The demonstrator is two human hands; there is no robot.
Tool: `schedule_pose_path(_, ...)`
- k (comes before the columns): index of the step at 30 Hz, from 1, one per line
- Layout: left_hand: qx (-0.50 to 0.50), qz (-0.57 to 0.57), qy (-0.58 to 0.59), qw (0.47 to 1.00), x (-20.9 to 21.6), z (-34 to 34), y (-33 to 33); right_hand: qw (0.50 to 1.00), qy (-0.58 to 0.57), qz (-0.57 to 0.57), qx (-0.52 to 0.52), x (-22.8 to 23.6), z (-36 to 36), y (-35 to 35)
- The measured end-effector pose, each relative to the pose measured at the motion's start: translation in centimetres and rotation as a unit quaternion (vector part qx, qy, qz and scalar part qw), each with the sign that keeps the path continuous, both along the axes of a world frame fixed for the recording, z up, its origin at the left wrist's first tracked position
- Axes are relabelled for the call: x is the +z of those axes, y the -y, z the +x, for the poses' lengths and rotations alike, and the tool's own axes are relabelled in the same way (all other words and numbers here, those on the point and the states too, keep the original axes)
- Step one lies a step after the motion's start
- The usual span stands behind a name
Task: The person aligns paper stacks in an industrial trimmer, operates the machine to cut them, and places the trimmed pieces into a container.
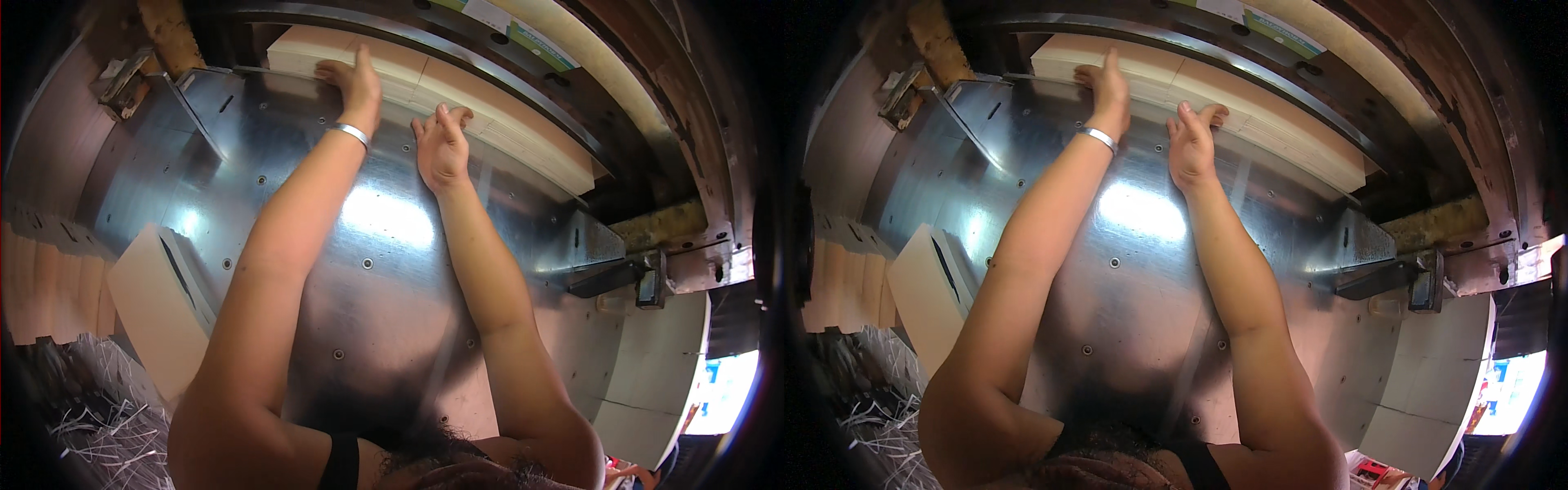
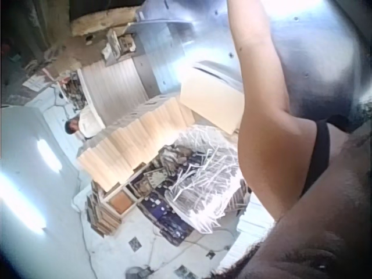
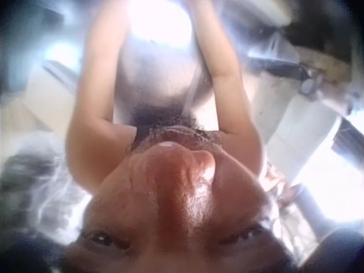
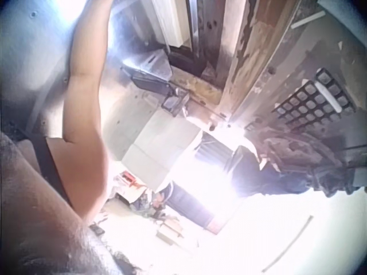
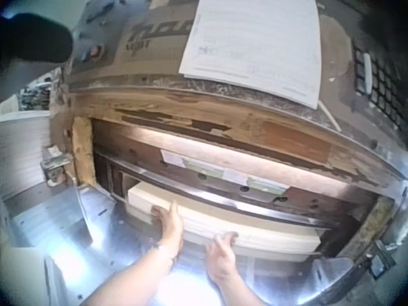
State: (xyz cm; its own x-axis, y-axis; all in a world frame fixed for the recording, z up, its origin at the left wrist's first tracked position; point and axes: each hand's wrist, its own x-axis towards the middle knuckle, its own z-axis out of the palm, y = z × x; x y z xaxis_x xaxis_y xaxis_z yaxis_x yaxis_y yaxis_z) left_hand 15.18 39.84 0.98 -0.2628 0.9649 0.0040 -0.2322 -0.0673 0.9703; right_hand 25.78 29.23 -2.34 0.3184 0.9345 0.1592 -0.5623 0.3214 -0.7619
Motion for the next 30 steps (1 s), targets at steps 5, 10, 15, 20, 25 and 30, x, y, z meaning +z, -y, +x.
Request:
schedule_pose_path(5, -0.107, -0.021, 0.020, 0.994, 1.2, 5.2, 4.0, 0.998, 0.012, 0.024, 0.053, -0.4, 1.8, -0.2)
schedule_pose_path(10, -0.147, -0.020, 0.056, 0.987, 0.8, 4.4, 4.4, 0.999, 0.020, 0.022, 0.039, 0.1, 0.2, 0.2)
schedule_pose_path(15, -0.155, -0.023, 0.050, 0.986, 0.9, 4.7, 4.6, 0.997, 0.060, 0.006, -0.056, 0.0, -0.2, 0.1)
schedule_pose_path(20, -0.146, -0.013, 0.071, 0.987, 1.3, 4.4, 5.3, 0.999, 0.046, -0.003, 0.002, 0.7, 0.2, 0.6)
schedule_pose_path(25, -0.157, -0.010, 0.124, 0.980, 1.3, 5.0, 6.3, 0.996, 0.046, 0.019, 0.071, 0.9, 0.6, 1.2)
schedule_pose_path(30, -0.171, 0.010, 0.115, 0.978, 0.6, 4.9, 5.3, 0.981, 0.119, -0.075, -0.135, 0.4, -0.7, 0.7)
